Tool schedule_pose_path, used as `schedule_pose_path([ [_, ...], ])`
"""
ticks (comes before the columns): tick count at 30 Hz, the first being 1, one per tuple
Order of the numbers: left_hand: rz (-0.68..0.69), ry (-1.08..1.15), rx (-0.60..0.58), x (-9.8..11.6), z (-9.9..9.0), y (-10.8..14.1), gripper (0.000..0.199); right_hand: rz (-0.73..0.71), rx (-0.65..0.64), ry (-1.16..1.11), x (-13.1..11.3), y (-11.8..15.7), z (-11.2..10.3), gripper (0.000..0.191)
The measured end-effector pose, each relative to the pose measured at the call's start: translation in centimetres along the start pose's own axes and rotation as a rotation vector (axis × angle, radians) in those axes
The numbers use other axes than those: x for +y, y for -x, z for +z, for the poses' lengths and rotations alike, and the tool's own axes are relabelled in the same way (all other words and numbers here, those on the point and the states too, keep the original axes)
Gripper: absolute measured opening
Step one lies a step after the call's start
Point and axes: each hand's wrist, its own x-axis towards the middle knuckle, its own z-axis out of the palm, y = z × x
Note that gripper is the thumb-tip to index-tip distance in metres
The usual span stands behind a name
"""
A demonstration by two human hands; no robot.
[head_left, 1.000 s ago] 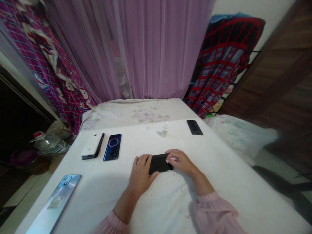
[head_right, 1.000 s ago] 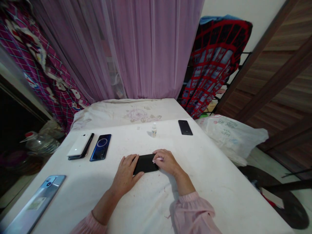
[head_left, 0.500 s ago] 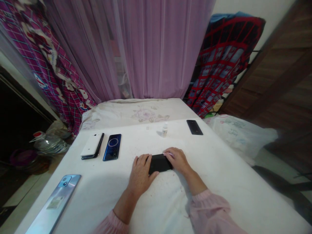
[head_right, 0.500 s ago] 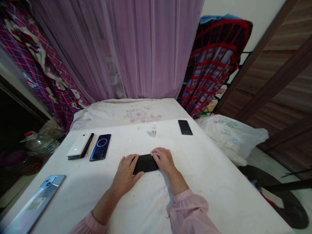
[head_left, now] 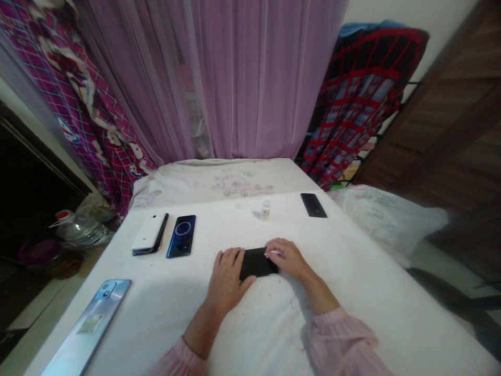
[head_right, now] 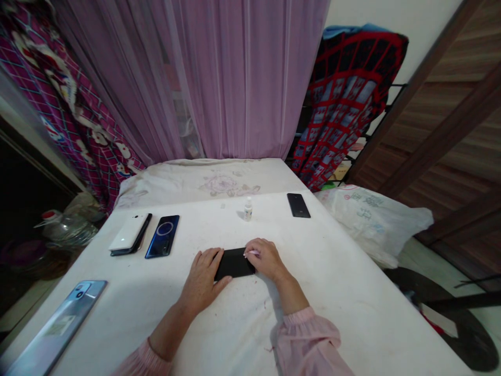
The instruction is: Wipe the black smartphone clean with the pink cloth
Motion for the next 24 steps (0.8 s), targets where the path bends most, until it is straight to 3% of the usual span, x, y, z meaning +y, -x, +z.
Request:
schedule_pose_path([
  [8, 0.005, 0.003, 0.004, 0.0, -0.1, 0.0, 0.058, 0.123, 0.052, 0.167, -1.1, -0.8, 0.8, 0.013],
  [18, 0.006, -0.006, 0.006, 0.0, -0.1, 0.0, 0.060, -0.034, -0.018, -0.025, -0.1, -0.1, -0.1, 0.012],
  [24, 0.015, 0.001, 0.019, -0.1, -0.1, 0.0, 0.060, -0.007, -0.035, -0.030, -0.1, 0.0, -0.2, 0.011],
])
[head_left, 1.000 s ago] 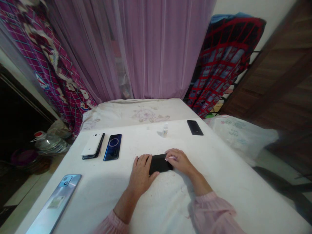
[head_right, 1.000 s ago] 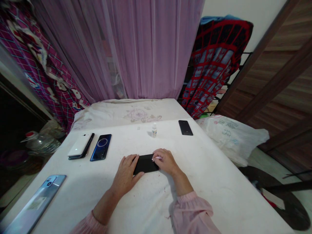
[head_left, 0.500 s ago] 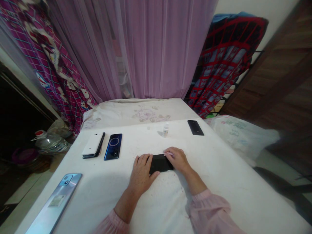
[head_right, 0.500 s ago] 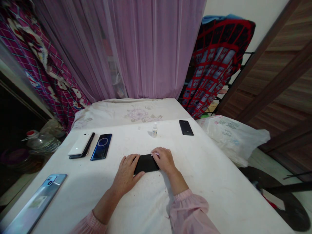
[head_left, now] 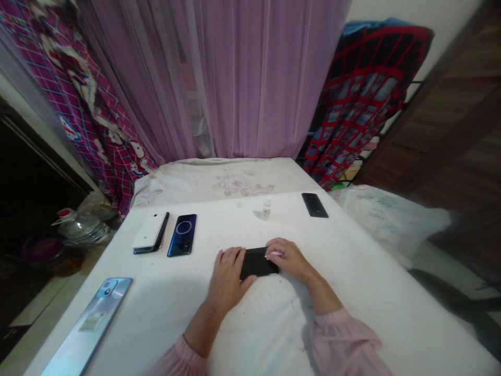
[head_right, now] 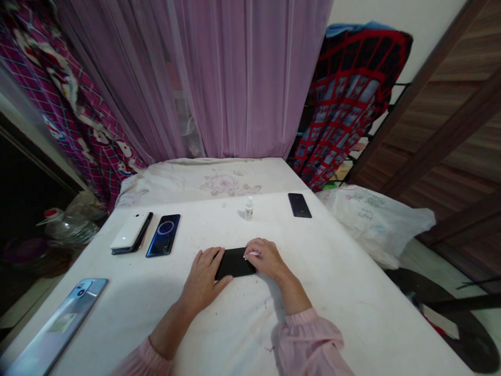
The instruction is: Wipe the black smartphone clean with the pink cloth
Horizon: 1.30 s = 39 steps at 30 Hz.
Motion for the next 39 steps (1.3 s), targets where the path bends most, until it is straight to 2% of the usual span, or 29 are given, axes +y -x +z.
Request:
schedule_pose_path([
  [13, -0.016, 0.016, -0.030, 0.2, -0.3, -0.2, 0.058, 0.143, 0.059, 0.200, -1.4, -1.1, 1.0, 0.013],
  [22, -0.028, 0.020, -0.024, -0.1, 0.4, 0.0, 0.064, 0.107, 0.050, 0.262, -3.3, -1.5, 2.3, 0.012],
  [33, -0.017, 0.013, -0.018, -0.3, 0.4, 0.0, 0.067, 0.177, 0.087, 0.272, -0.8, -0.2, 0.0, 0.013],
  [39, -0.028, 0.020, -0.002, -0.4, 1.1, 0.1, 0.074, 0.153, 0.057, 0.291, -1.9, -1.0, 1.0, 0.013],
])
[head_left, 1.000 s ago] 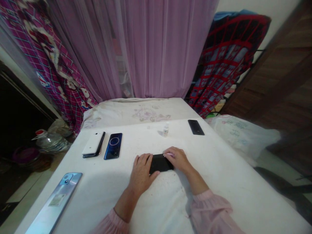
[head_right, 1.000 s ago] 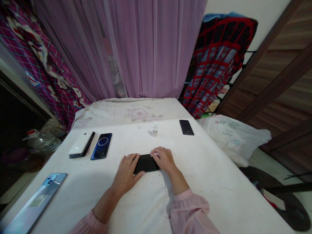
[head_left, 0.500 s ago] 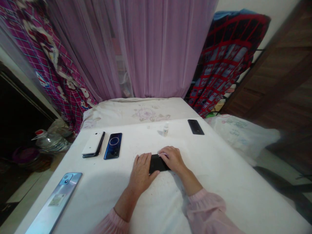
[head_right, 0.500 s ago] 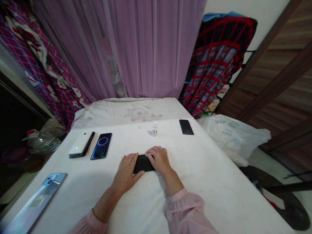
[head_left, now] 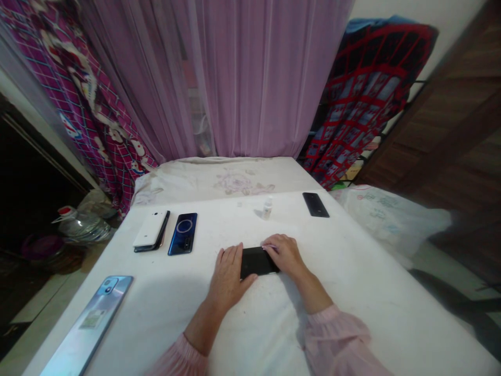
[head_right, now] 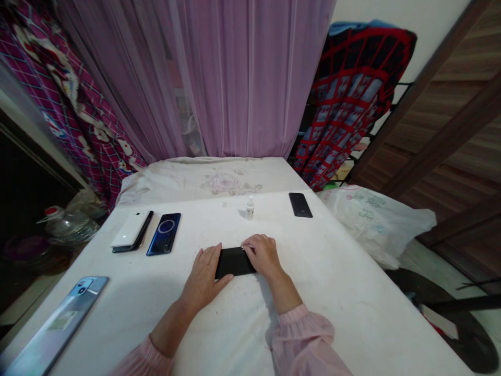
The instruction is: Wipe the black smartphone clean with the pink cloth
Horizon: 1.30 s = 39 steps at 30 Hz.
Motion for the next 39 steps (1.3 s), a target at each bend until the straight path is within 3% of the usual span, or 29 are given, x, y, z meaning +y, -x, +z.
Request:
schedule_pose_path([
  [6, 0.005, 0.036, 0.006, -0.1, 0.1, 0.0, 0.077, -0.086, -0.059, 0.010, -3.1, -1.0, 1.6, 0.013],
  [10, 0.012, 0.035, 0.003, -0.1, 0.0, 0.0, 0.078, -0.089, -0.065, 0.016, -3.7, -1.2, 1.8, 0.014],
  [25, -0.001, 0.036, -0.006, -0.2, -0.1, 0.0, 0.077, 0.065, 0.044, 0.033, 1.3, 0.8, -0.7, 0.014],
  [39, -0.018, 0.020, -0.010, -0.1, -0.2, -0.1, 0.076, 0.011, 0.096, -0.080, 1.7, 0.8, -0.2, 0.018],
])
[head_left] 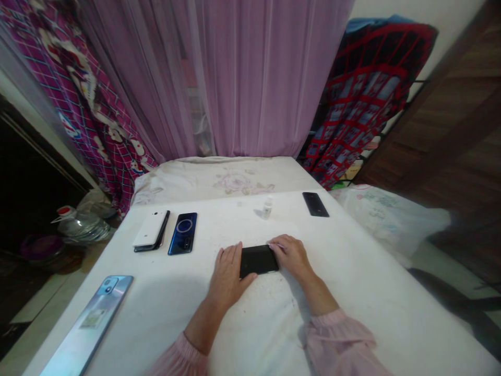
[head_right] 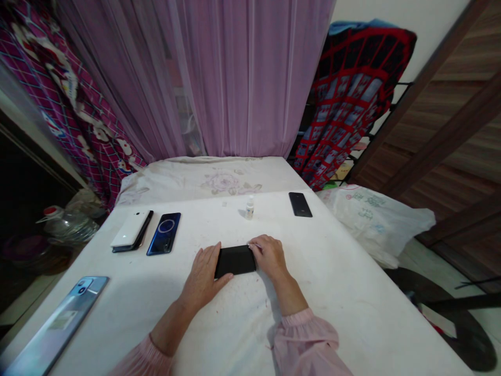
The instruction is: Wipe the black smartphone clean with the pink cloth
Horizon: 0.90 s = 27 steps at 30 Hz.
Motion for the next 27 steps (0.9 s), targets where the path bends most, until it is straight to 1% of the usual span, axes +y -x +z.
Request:
schedule_pose_path([
  [5, 0.007, -0.006, 0.016, -0.1, 0.2, 0.0, 0.077, -0.058, -0.028, 0.027, -1.9, 0.1, 0.8, 0.015],
  [9, 0.015, 0.001, 0.021, -0.2, 0.2, 0.1, 0.075, -0.147, -0.041, 0.029, -3.6, 0.4, 1.7, 0.011],
  [13, -0.001, -0.006, 0.037, -0.1, 0.2, 0.1, 0.075, -0.181, -0.055, 0.036, -4.1, 0.6, 2.0, 0.011],
  [17, -0.094, -0.050, 0.057, 0.2, -0.1, 0.0, 0.079, -0.115, -0.010, 0.074, -3.0, 0.5, 1.7, 0.013],
  [21, -0.221, -0.168, 0.105, 0.4, -0.8, -0.2, 0.078, 0.053, 0.116, -0.020, -1.7, 0.6, 1.5, 0.017],
  [23, -0.265, -0.213, 0.117, 0.5, -1.3, -0.1, 0.075, 0.108, 0.168, -0.070, -1.4, 0.6, 1.5, 0.020],
  [27, -0.292, -0.226, 0.093, 0.8, -2.0, 0.4, 0.075, 0.099, 0.200, -0.130, -1.8, 0.6, 1.8, 0.023],
])
